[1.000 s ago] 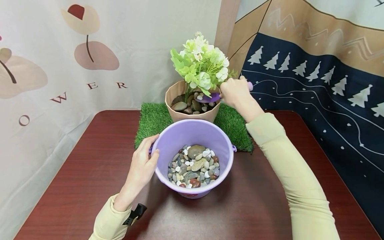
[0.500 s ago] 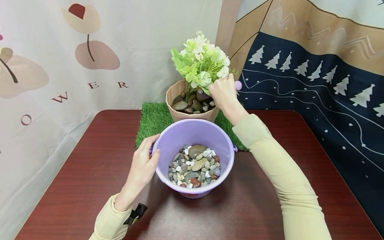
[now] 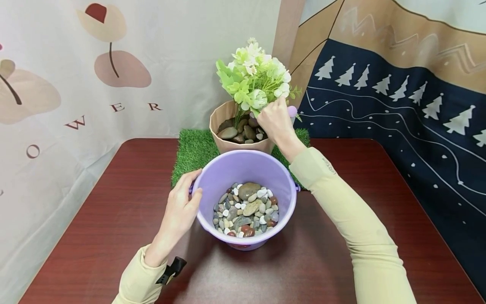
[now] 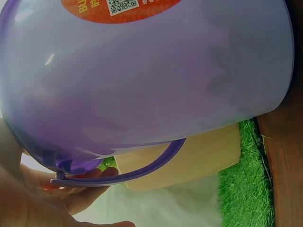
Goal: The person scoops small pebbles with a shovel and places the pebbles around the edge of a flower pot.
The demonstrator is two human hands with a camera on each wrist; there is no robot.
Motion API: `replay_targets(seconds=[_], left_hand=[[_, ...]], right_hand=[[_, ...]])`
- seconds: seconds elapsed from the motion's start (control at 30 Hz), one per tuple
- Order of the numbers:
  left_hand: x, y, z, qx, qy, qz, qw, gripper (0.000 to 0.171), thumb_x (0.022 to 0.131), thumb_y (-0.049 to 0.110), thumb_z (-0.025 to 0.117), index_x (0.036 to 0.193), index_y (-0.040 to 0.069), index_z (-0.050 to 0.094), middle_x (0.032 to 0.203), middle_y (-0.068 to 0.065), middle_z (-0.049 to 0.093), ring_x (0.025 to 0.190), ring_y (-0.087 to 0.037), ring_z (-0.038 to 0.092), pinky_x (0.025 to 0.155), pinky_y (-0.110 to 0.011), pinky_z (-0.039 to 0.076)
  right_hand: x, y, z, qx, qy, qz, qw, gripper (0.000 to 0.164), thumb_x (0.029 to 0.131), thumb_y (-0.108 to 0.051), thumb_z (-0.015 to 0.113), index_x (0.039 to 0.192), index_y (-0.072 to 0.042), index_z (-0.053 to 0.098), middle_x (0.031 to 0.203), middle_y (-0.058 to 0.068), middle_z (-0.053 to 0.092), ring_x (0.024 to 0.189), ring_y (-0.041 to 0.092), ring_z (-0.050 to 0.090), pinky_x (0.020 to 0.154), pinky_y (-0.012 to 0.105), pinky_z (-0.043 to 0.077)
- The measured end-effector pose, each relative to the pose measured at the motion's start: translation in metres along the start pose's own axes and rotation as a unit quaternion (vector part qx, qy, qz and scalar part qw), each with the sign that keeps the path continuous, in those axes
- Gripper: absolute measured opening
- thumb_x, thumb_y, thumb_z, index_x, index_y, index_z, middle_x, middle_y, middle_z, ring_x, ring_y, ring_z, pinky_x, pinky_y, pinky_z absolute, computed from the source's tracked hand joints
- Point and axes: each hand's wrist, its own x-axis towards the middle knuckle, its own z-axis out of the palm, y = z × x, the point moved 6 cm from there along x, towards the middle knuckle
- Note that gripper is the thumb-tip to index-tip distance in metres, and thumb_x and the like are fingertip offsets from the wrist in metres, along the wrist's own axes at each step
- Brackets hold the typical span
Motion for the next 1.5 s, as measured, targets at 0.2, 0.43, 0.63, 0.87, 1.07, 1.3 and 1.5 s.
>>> replay_targets(seconds=[0.2, 0.43, 0.63, 0.87, 1.07, 1.3, 1.5], left_hand=[[0.0, 0.001, 0.0, -0.002, 0.004, 0.009, 0.9999, 0.044, 0.083, 0.01, 0.053, 0.127, 0.008, 0.052, 0.124, -0.007, 0.055, 0.107, -0.025, 0.058, 0.089, -0.043, 0.047], [0.0, 0.001, -0.001, 0.0, 0.002, 0.002, 1.0, 0.043, 0.083, 0.012, 0.052, 0.127, 0.008, 0.052, 0.124, -0.006, 0.055, 0.106, -0.025, 0.058, 0.088, -0.044, 0.047], [0.0, 0.001, -0.001, 0.001, -0.002, -0.006, 1.0, 0.042, 0.084, 0.013, 0.05, 0.127, 0.01, 0.052, 0.123, -0.005, 0.055, 0.106, -0.024, 0.058, 0.089, -0.042, 0.047], [0.0, 0.0, -0.001, -0.002, 0.003, -0.007, 1.0, 0.043, 0.084, 0.012, 0.051, 0.126, 0.01, 0.053, 0.124, -0.005, 0.055, 0.108, -0.024, 0.057, 0.09, -0.043, 0.046], [0.0, 0.0, 0.0, -0.003, -0.004, -0.01, 0.9999, 0.043, 0.084, 0.012, 0.05, 0.127, 0.01, 0.052, 0.125, -0.004, 0.055, 0.109, -0.023, 0.057, 0.092, -0.042, 0.046], [0.0, -0.001, 0.001, -0.003, 0.001, -0.005, 1.0, 0.043, 0.084, 0.011, 0.051, 0.126, 0.009, 0.052, 0.124, -0.005, 0.055, 0.107, -0.024, 0.058, 0.09, -0.042, 0.047], [0.0, -0.001, 0.0, -0.003, -0.004, -0.01, 0.9999, 0.043, 0.085, 0.012, 0.05, 0.127, 0.01, 0.052, 0.124, -0.004, 0.055, 0.107, -0.024, 0.058, 0.091, -0.042, 0.047]], right_hand=[[-0.001, 0.001, -0.003, -0.005, 0.039, 0.021, 0.999, 0.027, 0.083, 0.006, 0.041, 0.063, 0.002, 0.058, 0.061, 0.017, 0.056, 0.063, 0.032, 0.053, 0.068, 0.04, 0.037], [-0.008, 0.012, -0.009, 0.032, 0.067, 0.071, 0.995, 0.025, 0.083, 0.003, 0.042, 0.067, 0.005, 0.06, 0.068, 0.022, 0.059, 0.065, 0.034, 0.053, 0.069, 0.043, 0.037], [-0.028, 0.02, -0.02, 0.058, 0.086, 0.083, 0.991, 0.016, 0.079, 0.0, 0.05, 0.065, 0.004, 0.057, 0.069, 0.021, 0.056, 0.068, 0.037, 0.051, 0.07, 0.045, 0.037], [-0.061, 0.028, -0.039, 0.07, 0.158, 0.074, 0.982, 0.024, 0.083, -0.004, 0.046, 0.06, 0.001, 0.047, 0.064, 0.02, 0.049, 0.063, 0.037, 0.045, 0.063, 0.044, 0.033], [-0.092, 0.024, -0.062, 0.079, 0.239, 0.039, 0.967, 0.041, 0.096, -0.017, 0.034, 0.061, 0.002, 0.044, 0.06, 0.018, 0.046, 0.059, 0.036, 0.044, 0.058, 0.043, 0.032], [-0.11, 0.008, -0.084, 0.082, 0.234, -0.065, 0.967, 0.031, 0.095, -0.013, 0.038, 0.074, 0.005, 0.052, 0.072, 0.019, 0.053, 0.064, 0.033, 0.047, 0.06, 0.042, 0.035], [-0.118, -0.013, -0.093, 0.041, 0.203, -0.191, 0.96, 0.023, 0.091, 0.001, 0.031, 0.086, 0.005, 0.052, 0.078, 0.019, 0.052, 0.071, 0.031, 0.046, 0.064, 0.041, 0.035]])
